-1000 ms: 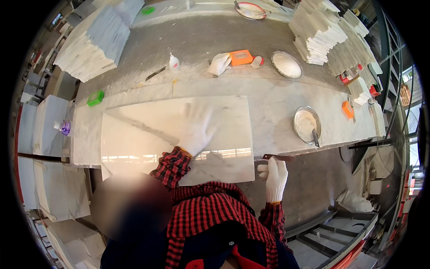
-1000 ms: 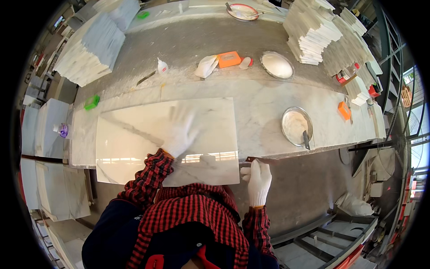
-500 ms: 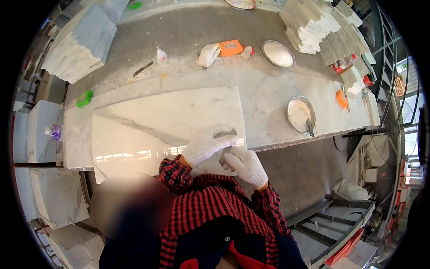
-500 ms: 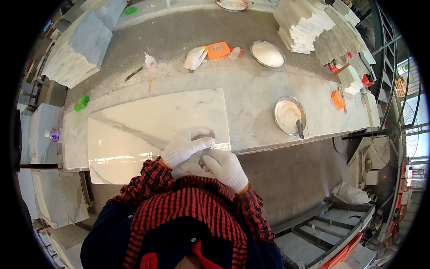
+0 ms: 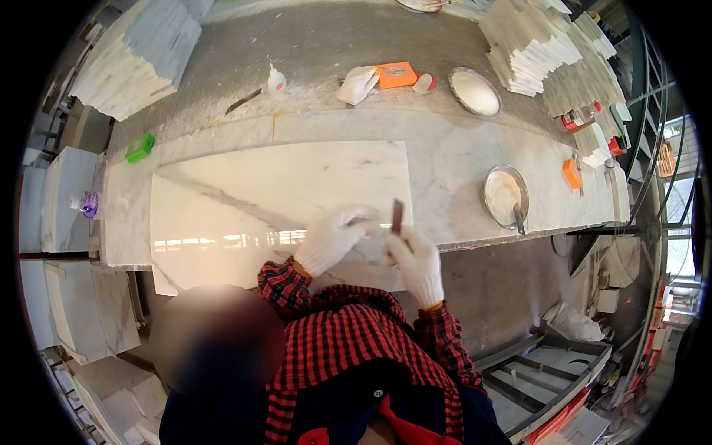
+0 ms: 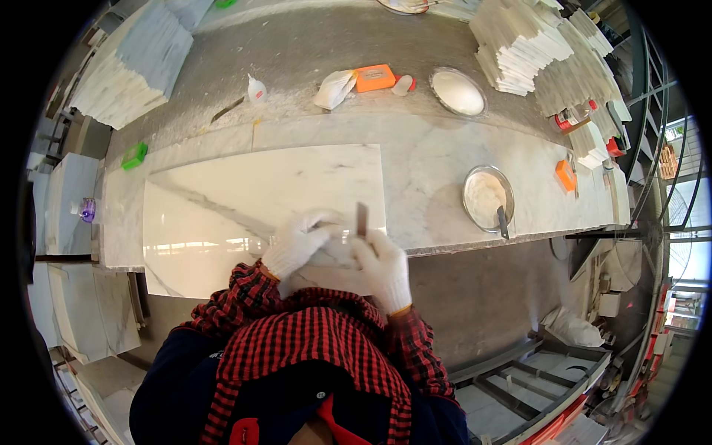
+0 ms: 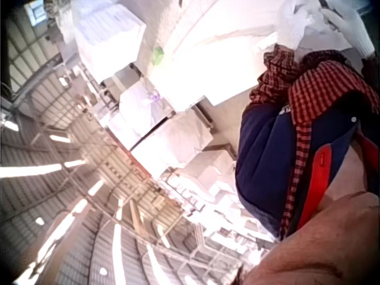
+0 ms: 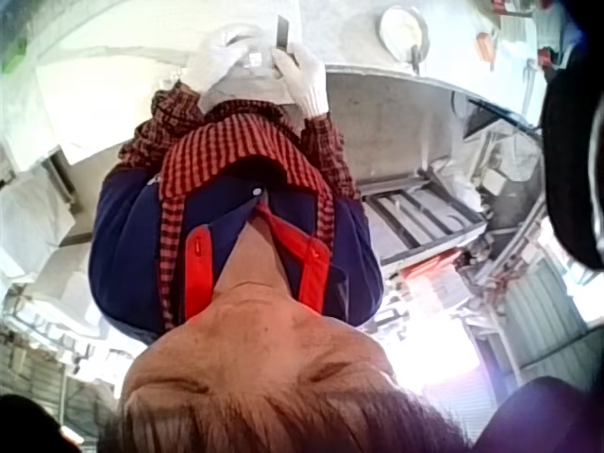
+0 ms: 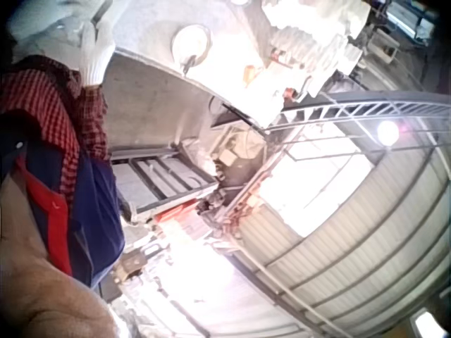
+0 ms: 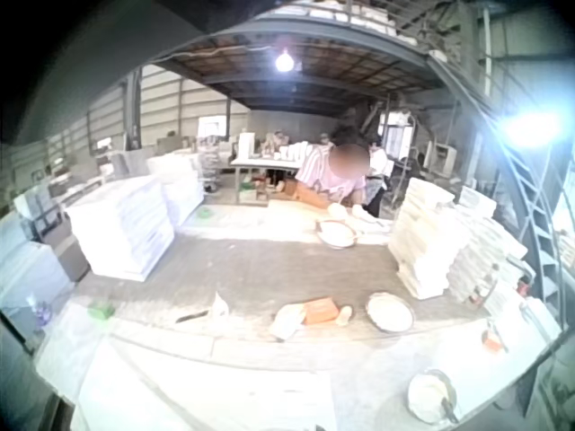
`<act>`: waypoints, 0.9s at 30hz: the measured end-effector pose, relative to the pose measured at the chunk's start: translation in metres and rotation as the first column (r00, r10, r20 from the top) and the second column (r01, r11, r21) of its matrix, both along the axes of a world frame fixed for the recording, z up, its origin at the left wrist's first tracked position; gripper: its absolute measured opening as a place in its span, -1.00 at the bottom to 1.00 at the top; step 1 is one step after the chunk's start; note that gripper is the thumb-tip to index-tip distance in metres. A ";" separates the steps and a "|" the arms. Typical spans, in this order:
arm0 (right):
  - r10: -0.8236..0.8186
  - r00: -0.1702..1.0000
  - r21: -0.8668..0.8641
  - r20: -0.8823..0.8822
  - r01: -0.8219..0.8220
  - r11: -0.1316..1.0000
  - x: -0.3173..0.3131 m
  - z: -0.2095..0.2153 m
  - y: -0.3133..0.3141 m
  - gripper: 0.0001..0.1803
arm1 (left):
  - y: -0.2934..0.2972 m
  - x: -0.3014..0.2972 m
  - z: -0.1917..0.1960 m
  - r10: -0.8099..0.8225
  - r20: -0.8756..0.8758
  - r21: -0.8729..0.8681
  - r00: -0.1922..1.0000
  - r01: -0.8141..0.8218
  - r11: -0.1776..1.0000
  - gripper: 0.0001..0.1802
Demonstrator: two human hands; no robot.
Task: The person picks up a large white rectangular tile and places it on a workbench. They use a metal spatula to scoop a white paste from a metal bowl and spread it evenly across the tile's surface. The person repeatedly scoops and spreads the paste, covering the entire tile.
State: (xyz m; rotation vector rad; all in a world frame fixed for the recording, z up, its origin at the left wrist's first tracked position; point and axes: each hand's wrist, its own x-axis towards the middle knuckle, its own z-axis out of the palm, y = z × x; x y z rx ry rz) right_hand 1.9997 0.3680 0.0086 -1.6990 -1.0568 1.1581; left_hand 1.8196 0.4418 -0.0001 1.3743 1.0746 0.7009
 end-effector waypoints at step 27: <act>0.117 0.633 -0.073 0.765 -0.094 0.993 0.021 -0.029 0.073 -0.45 | 0.143 -0.052 -0.064 0.500 -0.441 0.825 0.746 0.117 0.553 -0.70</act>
